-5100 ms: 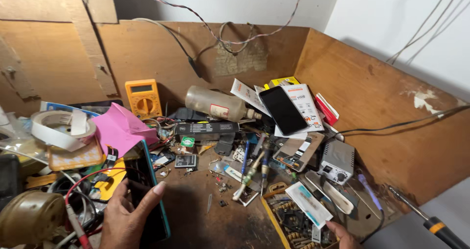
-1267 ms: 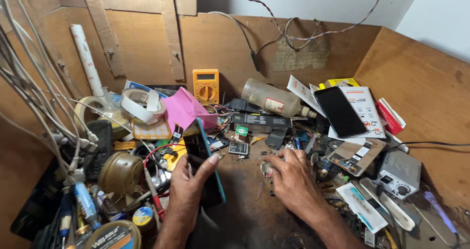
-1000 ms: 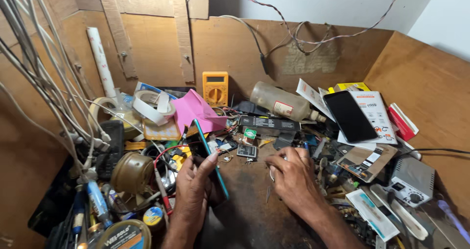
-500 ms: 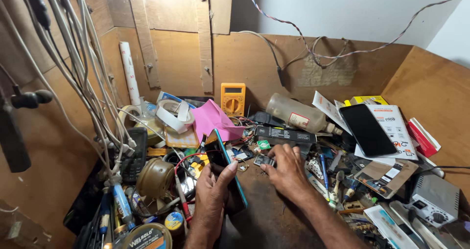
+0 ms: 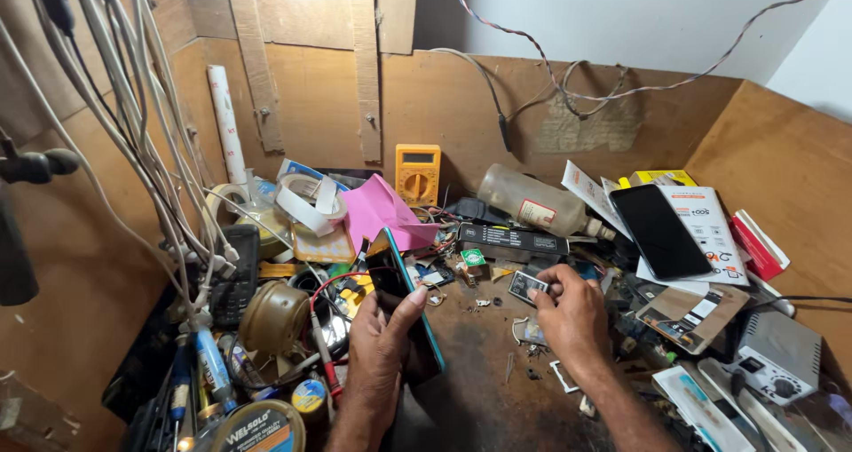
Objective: The person holds a smartphone and uses a small metal tool to scrape and clean the edges and seams of the device. They repeatedly wipe the sides and corners, occasionally turning the phone to access different areas. The person also briefly handles a roll of tape and a small plastic bag before returning to the cleaning task.
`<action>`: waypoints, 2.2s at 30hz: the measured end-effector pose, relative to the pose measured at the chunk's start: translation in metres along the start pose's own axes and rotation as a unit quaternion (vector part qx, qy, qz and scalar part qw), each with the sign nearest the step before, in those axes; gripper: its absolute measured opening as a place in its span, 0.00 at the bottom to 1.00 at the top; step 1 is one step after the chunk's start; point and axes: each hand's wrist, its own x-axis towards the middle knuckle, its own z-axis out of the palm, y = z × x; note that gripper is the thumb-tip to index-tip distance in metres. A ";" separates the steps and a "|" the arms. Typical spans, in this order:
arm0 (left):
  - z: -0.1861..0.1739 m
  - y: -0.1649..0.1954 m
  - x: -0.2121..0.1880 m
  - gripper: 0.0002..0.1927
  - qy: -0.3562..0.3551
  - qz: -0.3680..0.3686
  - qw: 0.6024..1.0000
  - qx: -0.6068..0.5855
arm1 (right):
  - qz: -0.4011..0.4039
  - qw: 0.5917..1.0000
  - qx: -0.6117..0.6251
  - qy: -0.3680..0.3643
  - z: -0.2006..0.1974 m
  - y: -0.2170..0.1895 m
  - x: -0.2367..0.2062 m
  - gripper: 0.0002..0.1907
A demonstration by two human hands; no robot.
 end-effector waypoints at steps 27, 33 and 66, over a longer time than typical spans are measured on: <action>0.006 -0.030 -0.013 0.23 -0.028 0.092 0.991 0.096 | -0.116 0.987 0.094 0.067 -0.036 0.003 -0.158 0.06; 0.003 -0.015 -0.030 0.26 -0.017 0.099 0.985 0.144 | -0.097 0.989 0.091 0.063 -0.033 -0.010 -0.166 0.06; -0.022 0.028 -0.044 0.37 -0.011 -0.079 0.992 0.099 | -0.071 0.989 0.129 -0.019 0.015 -0.082 -0.160 0.61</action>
